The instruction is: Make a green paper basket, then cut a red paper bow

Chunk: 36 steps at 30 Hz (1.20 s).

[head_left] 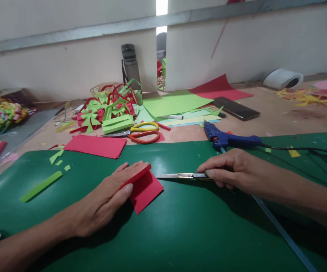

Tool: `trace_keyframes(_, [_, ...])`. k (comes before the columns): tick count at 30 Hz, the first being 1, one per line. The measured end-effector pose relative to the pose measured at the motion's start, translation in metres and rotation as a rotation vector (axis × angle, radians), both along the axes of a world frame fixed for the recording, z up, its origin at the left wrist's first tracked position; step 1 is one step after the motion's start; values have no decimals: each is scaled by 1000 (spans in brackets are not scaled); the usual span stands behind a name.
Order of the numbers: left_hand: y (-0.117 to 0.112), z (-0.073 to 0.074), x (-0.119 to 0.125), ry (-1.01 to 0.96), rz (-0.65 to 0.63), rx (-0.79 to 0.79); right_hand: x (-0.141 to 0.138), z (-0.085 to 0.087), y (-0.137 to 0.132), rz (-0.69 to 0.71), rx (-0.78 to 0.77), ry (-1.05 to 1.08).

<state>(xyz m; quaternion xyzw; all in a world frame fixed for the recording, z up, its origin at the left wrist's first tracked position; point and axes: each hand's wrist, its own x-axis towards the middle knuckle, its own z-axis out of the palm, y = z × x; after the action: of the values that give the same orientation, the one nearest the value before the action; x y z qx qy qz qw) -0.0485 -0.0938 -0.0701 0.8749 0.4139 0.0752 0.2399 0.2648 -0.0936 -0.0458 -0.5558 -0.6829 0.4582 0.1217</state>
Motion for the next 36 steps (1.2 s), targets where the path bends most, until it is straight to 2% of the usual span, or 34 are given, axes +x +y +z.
trace_keyframes(5, [3,-2,-1,-92,106,-46,1,-1,0,-6,17,3])
trace_keyframes(10, [8,2,10,-246,161,-79,2,-2,0,-19,16,33])
trace_keyframes(14, [9,4,10,-262,187,-66,5,-2,1,-37,35,31])
trace_keyframes(18, [9,3,9,-282,267,-77,5,2,1,-65,77,14])
trace_keyframes(25, [11,0,9,-397,415,-72,5,12,-4,-80,29,41])
trace_keyframes(36, [12,-1,9,-405,424,-38,12,20,-9,-16,29,54])
